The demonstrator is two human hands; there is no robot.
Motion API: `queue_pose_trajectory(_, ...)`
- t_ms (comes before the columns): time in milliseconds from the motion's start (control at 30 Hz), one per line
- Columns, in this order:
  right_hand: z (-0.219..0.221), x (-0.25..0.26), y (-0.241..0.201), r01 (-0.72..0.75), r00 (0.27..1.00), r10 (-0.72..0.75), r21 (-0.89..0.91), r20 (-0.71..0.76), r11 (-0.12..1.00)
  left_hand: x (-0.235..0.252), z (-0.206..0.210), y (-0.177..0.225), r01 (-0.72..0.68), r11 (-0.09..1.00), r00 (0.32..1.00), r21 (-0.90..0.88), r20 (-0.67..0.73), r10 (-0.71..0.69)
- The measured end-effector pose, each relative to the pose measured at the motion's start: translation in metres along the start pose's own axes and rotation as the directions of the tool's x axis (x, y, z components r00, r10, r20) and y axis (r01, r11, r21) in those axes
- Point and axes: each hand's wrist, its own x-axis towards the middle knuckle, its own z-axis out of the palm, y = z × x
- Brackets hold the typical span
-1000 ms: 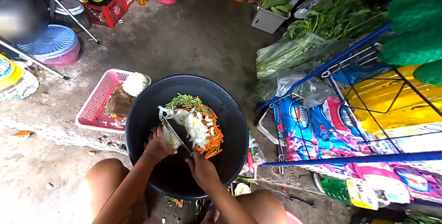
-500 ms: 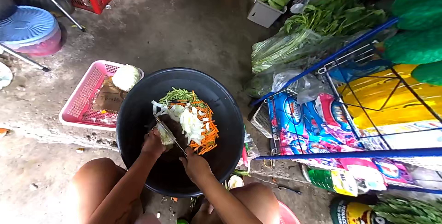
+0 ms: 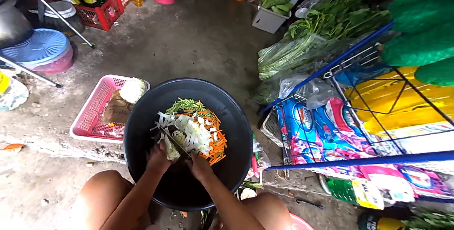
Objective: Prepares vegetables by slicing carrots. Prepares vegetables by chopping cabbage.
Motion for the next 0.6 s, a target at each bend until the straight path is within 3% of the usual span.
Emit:
queue_pose_trajectory(167,-0.038,-0.008,0.032,-0.189,0.963,0.204,0.095,-0.175,0.977,0.001,0.005,0.000,0.000,0.998,0.999,-0.056,-0.038,-0.002)
queue_pose_trajectory(267,-0.046,-0.038,0.015,-0.125,0.984,0.128,0.030,-0.125,0.992,0.001,0.005,0.000,0.004,0.997,1.000,-0.071,-0.025,-0.006)
queue_pose_trajectory(400,-0.022,-0.078,-0.019,0.020,1.000,-0.020,-0.018,-0.014,1.000,0.004,0.004,0.003,0.035,0.998,0.999,-0.059,-0.025,-0.037)
queue_pose_trajectory(600,-0.020,-0.088,-0.036,-0.041,0.998,0.046,-0.101,0.050,0.994,0.004,0.005,0.003,0.044,0.997,0.999,-0.062,-0.021,-0.046)
